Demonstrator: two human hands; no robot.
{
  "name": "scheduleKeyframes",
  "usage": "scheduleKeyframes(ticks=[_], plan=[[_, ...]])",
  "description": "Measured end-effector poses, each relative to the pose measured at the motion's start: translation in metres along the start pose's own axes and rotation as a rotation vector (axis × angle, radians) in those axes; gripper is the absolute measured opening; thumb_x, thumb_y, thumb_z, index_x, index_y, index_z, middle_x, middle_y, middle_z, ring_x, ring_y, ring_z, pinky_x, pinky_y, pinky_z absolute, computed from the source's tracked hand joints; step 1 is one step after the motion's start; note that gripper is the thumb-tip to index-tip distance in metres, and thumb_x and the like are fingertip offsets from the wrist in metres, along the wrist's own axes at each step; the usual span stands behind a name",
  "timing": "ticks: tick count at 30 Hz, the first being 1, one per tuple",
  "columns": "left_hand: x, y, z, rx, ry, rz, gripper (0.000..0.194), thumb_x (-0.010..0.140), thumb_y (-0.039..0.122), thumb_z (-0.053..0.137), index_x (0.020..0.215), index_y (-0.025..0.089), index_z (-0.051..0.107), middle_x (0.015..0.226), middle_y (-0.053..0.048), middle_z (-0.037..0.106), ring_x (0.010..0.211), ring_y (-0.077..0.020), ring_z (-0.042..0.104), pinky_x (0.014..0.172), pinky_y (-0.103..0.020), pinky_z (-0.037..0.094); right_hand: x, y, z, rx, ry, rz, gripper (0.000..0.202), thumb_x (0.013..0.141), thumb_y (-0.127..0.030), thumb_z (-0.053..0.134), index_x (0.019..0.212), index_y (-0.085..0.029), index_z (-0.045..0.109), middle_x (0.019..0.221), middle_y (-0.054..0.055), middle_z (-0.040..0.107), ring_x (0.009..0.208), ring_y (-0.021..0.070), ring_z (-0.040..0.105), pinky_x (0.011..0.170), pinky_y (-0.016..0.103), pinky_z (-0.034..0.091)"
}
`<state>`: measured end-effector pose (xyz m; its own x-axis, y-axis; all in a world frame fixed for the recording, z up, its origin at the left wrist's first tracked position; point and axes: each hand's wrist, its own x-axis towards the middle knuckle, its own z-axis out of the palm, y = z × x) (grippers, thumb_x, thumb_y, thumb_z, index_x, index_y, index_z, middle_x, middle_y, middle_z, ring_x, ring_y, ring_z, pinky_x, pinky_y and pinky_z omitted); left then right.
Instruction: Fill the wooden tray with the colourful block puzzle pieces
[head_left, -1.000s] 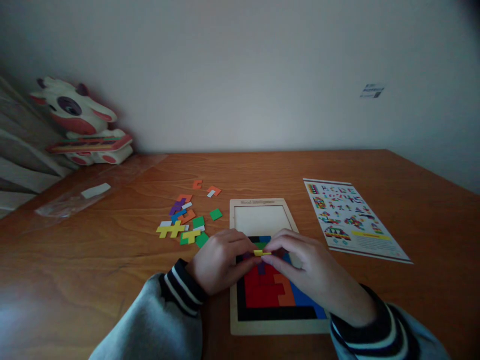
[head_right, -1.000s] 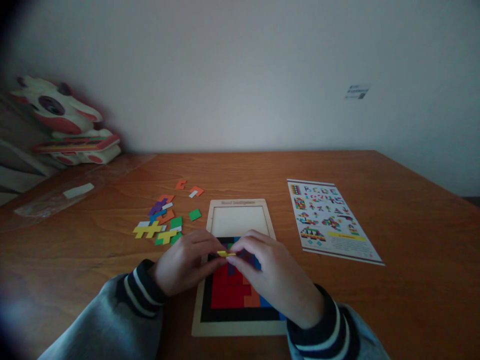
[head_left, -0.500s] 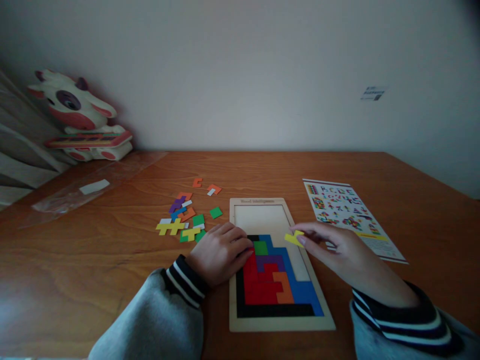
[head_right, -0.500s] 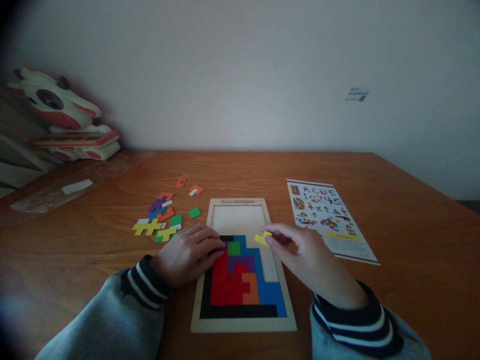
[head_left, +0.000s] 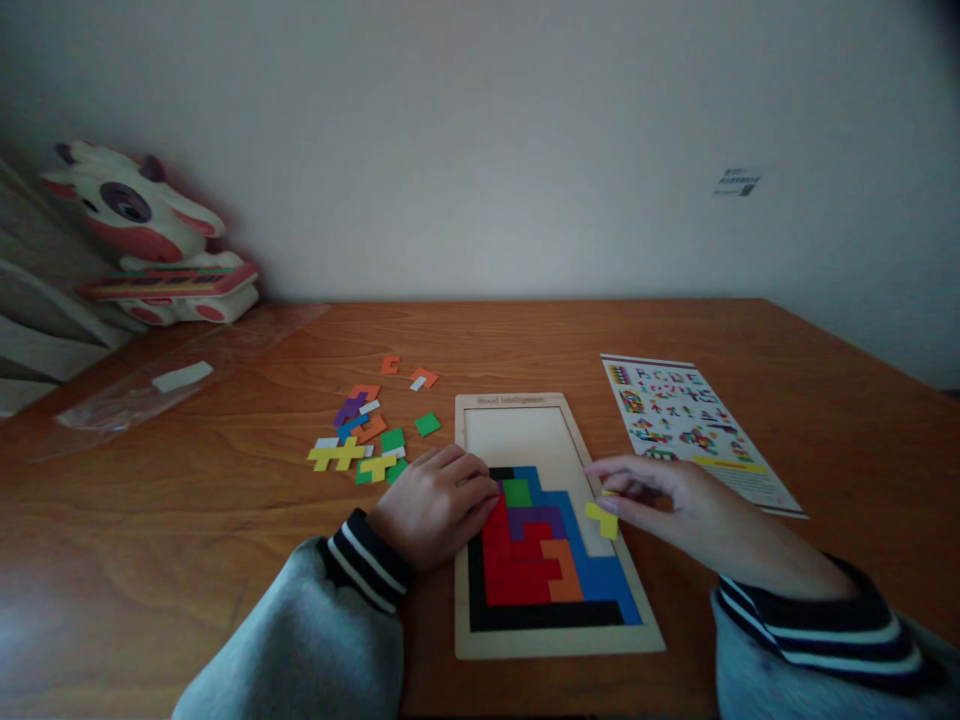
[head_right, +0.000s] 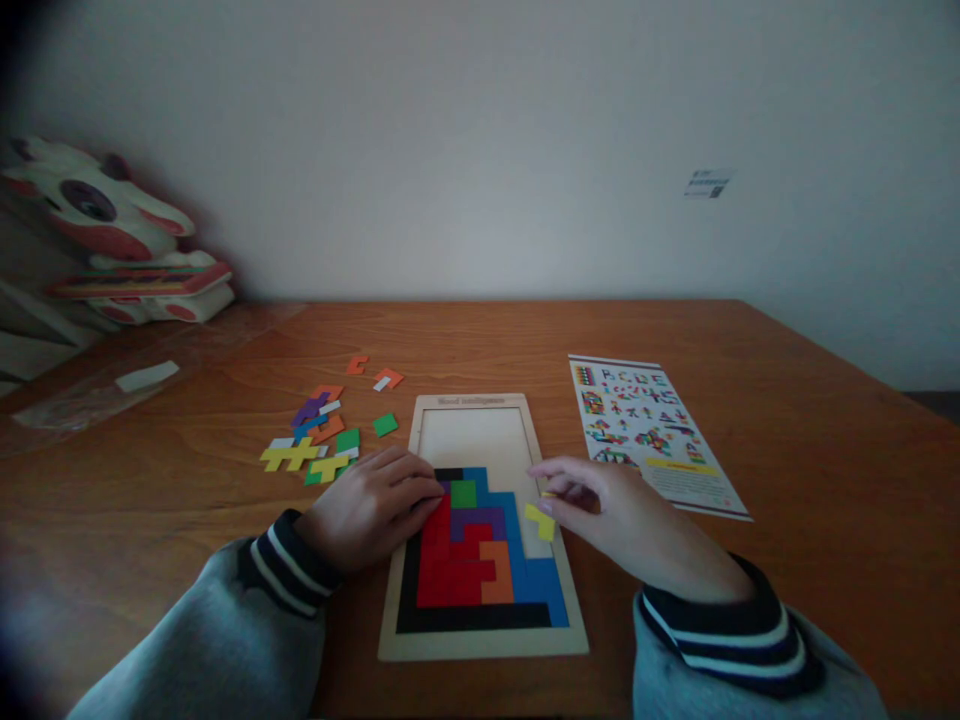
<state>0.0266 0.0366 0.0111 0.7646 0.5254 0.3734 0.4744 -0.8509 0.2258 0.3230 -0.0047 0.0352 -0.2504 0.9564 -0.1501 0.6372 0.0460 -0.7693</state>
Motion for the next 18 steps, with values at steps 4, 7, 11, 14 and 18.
scheduleKeyframes(ticks=[4, 7, 11, 14, 18], plan=[[0.0006, -0.0003, -0.0005, -0.001, 0.004, 0.004, 0.020, 0.097, 0.023, 0.049, 0.094, 0.018, 0.068, 0.092, -0.007, 0.067, 0.084, -0.0180, 0.060, 0.076, -0.032, 0.052, 0.0030, 0.0040, 0.0049, 0.031, -0.040, 0.024, 0.025, 0.086, -0.043, 0.063, 0.096, -0.021, 0.070, 0.085, 0.003, 0.074, 0.080, 0.0189, 0.070, 0.075, 0.032, 0.056], [-0.0001, -0.0009, -0.0005, -0.002, -0.001, 0.008, 0.019, 0.097, 0.024, 0.049, 0.094, 0.018, 0.067, 0.092, -0.006, 0.067, 0.084, -0.0181, 0.061, 0.076, -0.033, 0.052, 0.0030, 0.0035, 0.0039, 0.004, -0.086, 0.036, 0.027, 0.088, -0.045, 0.060, 0.094, -0.022, 0.072, 0.088, 0.004, 0.076, 0.082, 0.0198, 0.070, 0.076, 0.034, 0.056], [-0.0008, -0.0012, -0.0004, 0.005, 0.000, 0.007, 0.019, 0.097, 0.024, 0.049, 0.094, 0.018, 0.067, 0.092, -0.006, 0.067, 0.084, -0.0178, 0.061, 0.077, -0.033, 0.052, 0.0019, 0.0039, 0.0018, -0.049, -0.070, -0.004, 0.027, 0.088, -0.046, 0.060, 0.097, -0.026, 0.076, 0.099, 0.004, 0.077, 0.091, 0.0227, 0.070, 0.082, 0.037, 0.056], [-0.0007, -0.0012, -0.0005, 0.013, 0.006, 0.010, 0.021, 0.098, 0.024, 0.048, 0.094, 0.018, 0.068, 0.092, -0.007, 0.067, 0.084, -0.0175, 0.061, 0.077, -0.032, 0.052, 0.0016, 0.0057, 0.0027, -0.030, -0.059, -0.001, 0.028, 0.088, -0.045, 0.060, 0.102, -0.027, 0.076, 0.103, 0.004, 0.076, 0.095, 0.0230, 0.070, 0.084, 0.037, 0.056], [-0.0013, -0.0016, 0.0002, 0.010, -0.012, 0.009, 0.022, 0.098, 0.024, 0.047, 0.094, 0.018, 0.068, 0.093, -0.007, 0.066, 0.085, -0.0181, 0.060, 0.077, -0.033, 0.052, 0.0018, 0.0063, 0.0043, -0.047, -0.058, 0.009, 0.026, 0.087, -0.039, 0.060, 0.105, -0.026, 0.074, 0.104, 0.004, 0.075, 0.092, 0.0217, 0.069, 0.082, 0.036, 0.055]])
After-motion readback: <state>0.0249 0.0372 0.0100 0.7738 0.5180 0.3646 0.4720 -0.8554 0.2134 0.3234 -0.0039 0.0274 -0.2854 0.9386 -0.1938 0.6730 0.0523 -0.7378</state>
